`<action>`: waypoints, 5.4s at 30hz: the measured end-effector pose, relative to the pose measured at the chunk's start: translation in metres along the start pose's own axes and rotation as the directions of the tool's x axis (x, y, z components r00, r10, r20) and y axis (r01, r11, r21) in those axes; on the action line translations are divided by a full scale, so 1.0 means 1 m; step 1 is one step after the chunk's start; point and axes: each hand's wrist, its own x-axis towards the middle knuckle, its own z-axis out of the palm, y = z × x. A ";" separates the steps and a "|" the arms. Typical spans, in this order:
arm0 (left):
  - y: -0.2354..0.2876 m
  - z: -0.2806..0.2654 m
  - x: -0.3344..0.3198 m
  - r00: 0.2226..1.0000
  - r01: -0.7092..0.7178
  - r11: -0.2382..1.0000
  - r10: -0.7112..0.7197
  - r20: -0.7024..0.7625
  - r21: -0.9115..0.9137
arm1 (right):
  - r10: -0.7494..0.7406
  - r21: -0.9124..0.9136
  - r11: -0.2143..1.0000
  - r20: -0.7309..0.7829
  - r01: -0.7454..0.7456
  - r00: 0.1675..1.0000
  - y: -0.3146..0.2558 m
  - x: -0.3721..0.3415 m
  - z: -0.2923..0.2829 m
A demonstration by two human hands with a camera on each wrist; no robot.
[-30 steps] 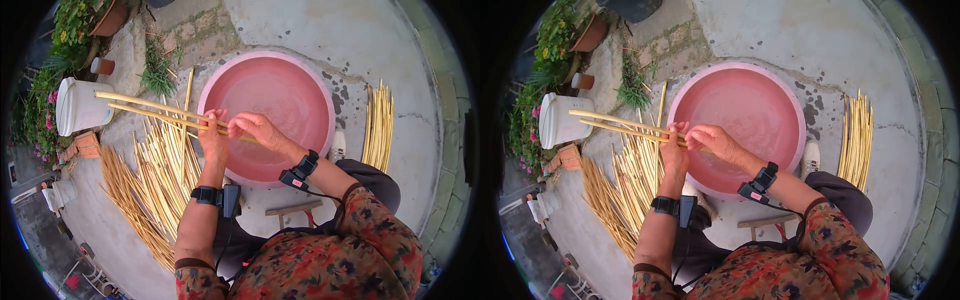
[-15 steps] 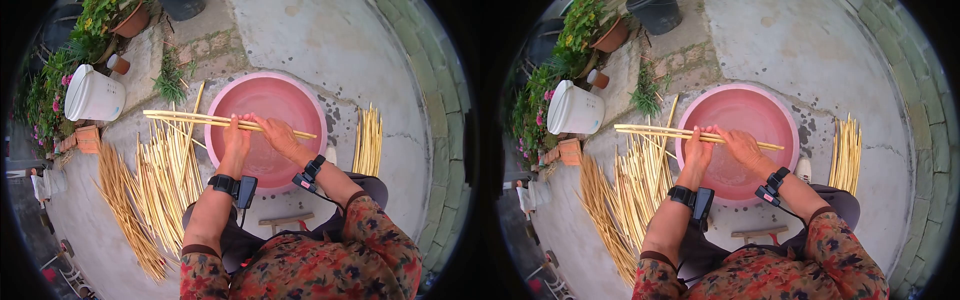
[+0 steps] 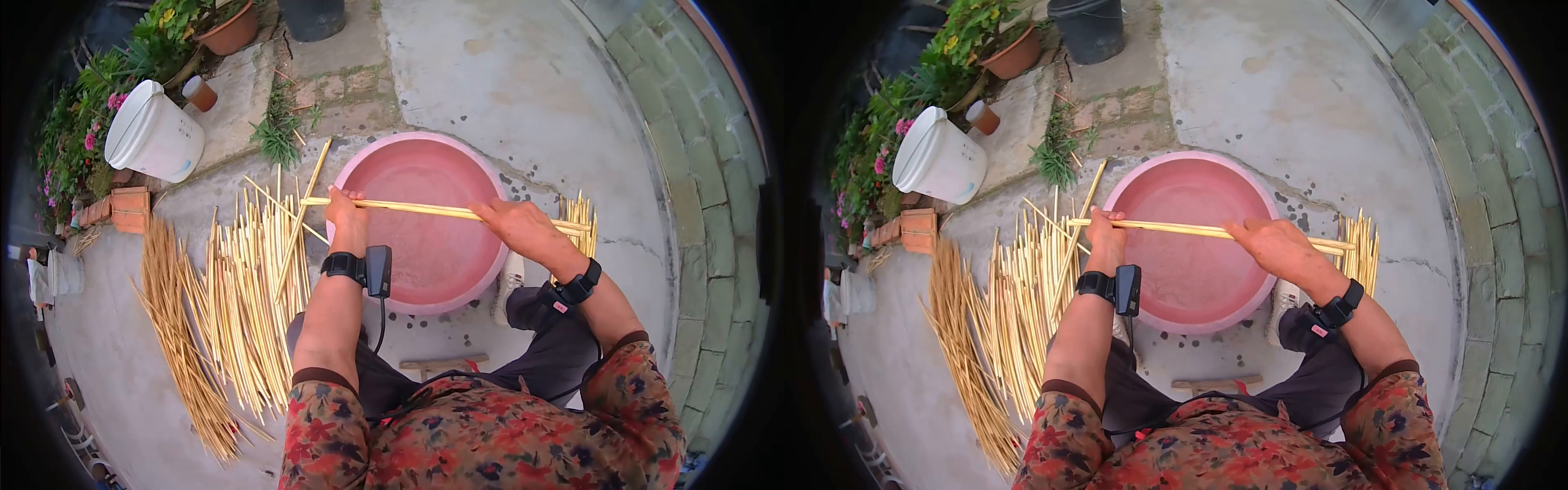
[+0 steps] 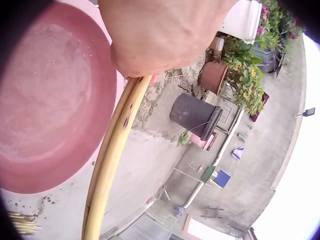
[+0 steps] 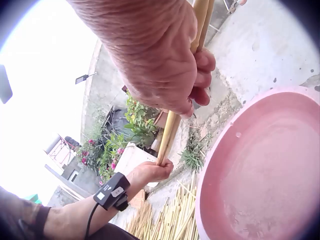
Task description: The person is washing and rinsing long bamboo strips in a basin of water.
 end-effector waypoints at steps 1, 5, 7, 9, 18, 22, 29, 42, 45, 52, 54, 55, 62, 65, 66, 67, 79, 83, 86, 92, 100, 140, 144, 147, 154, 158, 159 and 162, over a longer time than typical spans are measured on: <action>-0.007 -0.004 0.000 0.999 0.023 1.000 -0.022 -0.025 0.019 | 0.008 -0.007 1.000 0.002 -0.008 1.000 -0.002 -0.008 -0.012; -0.012 -0.023 0.015 0.973 0.004 0.994 0.022 -0.232 0.111 | 0.042 -0.143 0.989 -0.009 -0.042 0.999 0.003 -0.038 -0.050; -0.019 -0.037 0.028 0.942 -0.115 0.908 0.228 -0.244 0.403 | 0.053 -0.194 0.979 -0.062 -0.064 0.997 0.011 -0.048 -0.058; -0.034 -0.075 0.087 0.840 -0.365 0.185 0.487 0.238 0.912 | 0.024 -0.279 0.960 -0.060 -0.040 0.998 0.015 -0.048 -0.063; -0.084 -0.021 -0.079 0.374 -0.776 0.390 -0.347 0.860 0.496 | -0.101 -0.445 0.877 0.192 0.179 0.976 -0.005 0.051 0.000; -0.083 -0.022 -0.042 0.487 -0.734 0.221 -0.488 0.724 0.643 | -0.458 -0.549 0.739 0.016 0.391 0.889 -0.015 0.082 0.003; -0.034 -0.021 0.004 0.775 -0.369 0.712 -0.119 0.621 0.597 | -0.014 0.555 0.771 -0.476 0.313 0.879 -0.005 0.081 0.048; -0.022 -0.024 0.024 0.740 -0.391 0.839 0.043 0.671 0.377 | 0.966 0.813 0.224 -0.258 -0.537 0.011 0.058 0.077 0.376; -0.023 -0.023 0.023 0.737 -0.394 0.836 0.039 0.674 0.382 | 0.462 0.546 -0.838 0.710 -0.001 0.531 0.037 0.086 0.331; -0.036 -0.018 0.012 0.719 -0.422 0.781 -0.020 0.695 0.459 | 0.223 0.906 -0.369 -0.130 0.207 0.966 -0.030 0.128 0.113; -0.041 -0.016 0.004 0.680 -0.407 0.755 -0.125 0.723 0.513 | 0.236 0.939 -0.110 -0.295 0.327 0.926 -0.043 0.130 0.089; -0.041 -0.013 -0.006 0.623 -0.533 0.648 -0.135 0.770 0.545 | 0.241 0.894 0.157 -0.447 0.420 0.861 -0.047 0.131 0.085; -0.040 -0.003 -0.050 0.609 -0.613 0.598 -0.060 0.791 0.517 | 0.302 0.630 0.655 -0.725 0.418 0.619 -0.053 0.108 0.096; -0.038 0.001 -0.075 0.677 -0.327 0.838 -0.114 0.727 0.436 | 0.269 0.550 0.734 -0.774 0.398 0.574 -0.053 0.100 0.107; -0.037 -0.001 -0.079 0.670 -0.315 0.841 -0.130 0.731 0.439 | 0.233 0.517 0.754 -0.787 0.405 0.572 -0.053 0.096 0.106; -0.035 -0.003 -0.082 0.685 -0.310 0.843 -0.123 0.718 0.440 | 0.212 0.527 0.744 -0.769 0.410 0.604 -0.055 0.092 0.106; -0.002 0.014 -0.088 0.722 -0.301 0.898 -0.005 0.691 0.321 | 0.315 0.788 0.594 -0.043 -0.162 0.948 -0.044 0.060 0.174; 0.013 0.024 -0.086 0.759 -0.322 0.898 0.054 0.649 0.301 | 0.319 0.763 0.571 0.133 -0.302 0.938 -0.037 0.057 0.195; 0.015 0.028 -0.084 0.782 -0.330 0.902 0.096 0.615 0.279 | 0.285 0.756 0.617 0.044 -0.218 0.958 -0.040 0.059 0.202; 0.030 0.033 -0.076 0.827 -0.372 0.906 0.226 0.515 0.200 | 0.250 0.810 0.577 -0.054 -0.104 0.967 -0.043 0.057 0.148; 0.029 0.034 -0.077 0.819 -0.337 0.934 0.227 0.526 0.122 | 0.146 0.662 0.743 -0.013 -0.101 0.989 -0.026 0.053 0.122; 0.010 -0.047 -0.031 0.808 -0.442 0.256 -0.304 0.506 0.860 | 0.958 0.475 0.044 0.231 -0.879 0.173 0.190 -0.298 0.209; 0.005 -0.046 -0.048 0.835 -0.419 0.156 -0.322 0.447 0.894 | 0.926 0.512 -0.153 0.373 -0.845 0.058 0.166 -0.320 0.256; 0.002 -0.049 -0.054 0.850 -0.404 0.073 -0.339 0.403 0.912 | 0.889 0.433 -0.277 0.454 -0.858 -0.058 0.161 -0.322 0.293; 0.001 -0.035 -0.078 0.855 -0.429 -0.043 -0.343 0.390 0.902 | 0.882 0.293 -0.322 0.438 -0.900 -0.172 0.168 -0.324 0.304; 0.012 -0.024 -0.089 0.842 -0.468 -0.073 -0.339 0.420 0.881 | 0.863 0.155 -0.317 0.457 -0.936 -0.217 0.169 -0.327 0.298; 0.016 -0.020 -0.095 0.832 -0.492 -0.076 -0.335 0.443 0.867 | 0.841 0.150 -0.342 0.489 -0.928 -0.231 0.167 -0.326 0.294; 0.030 -0.015 -0.093 0.847 -0.518 -0.187 -0.248 0.470 0.835 | 0.841 0.142 -0.333 0.492 -0.932 -0.225 0.162 -0.328 0.304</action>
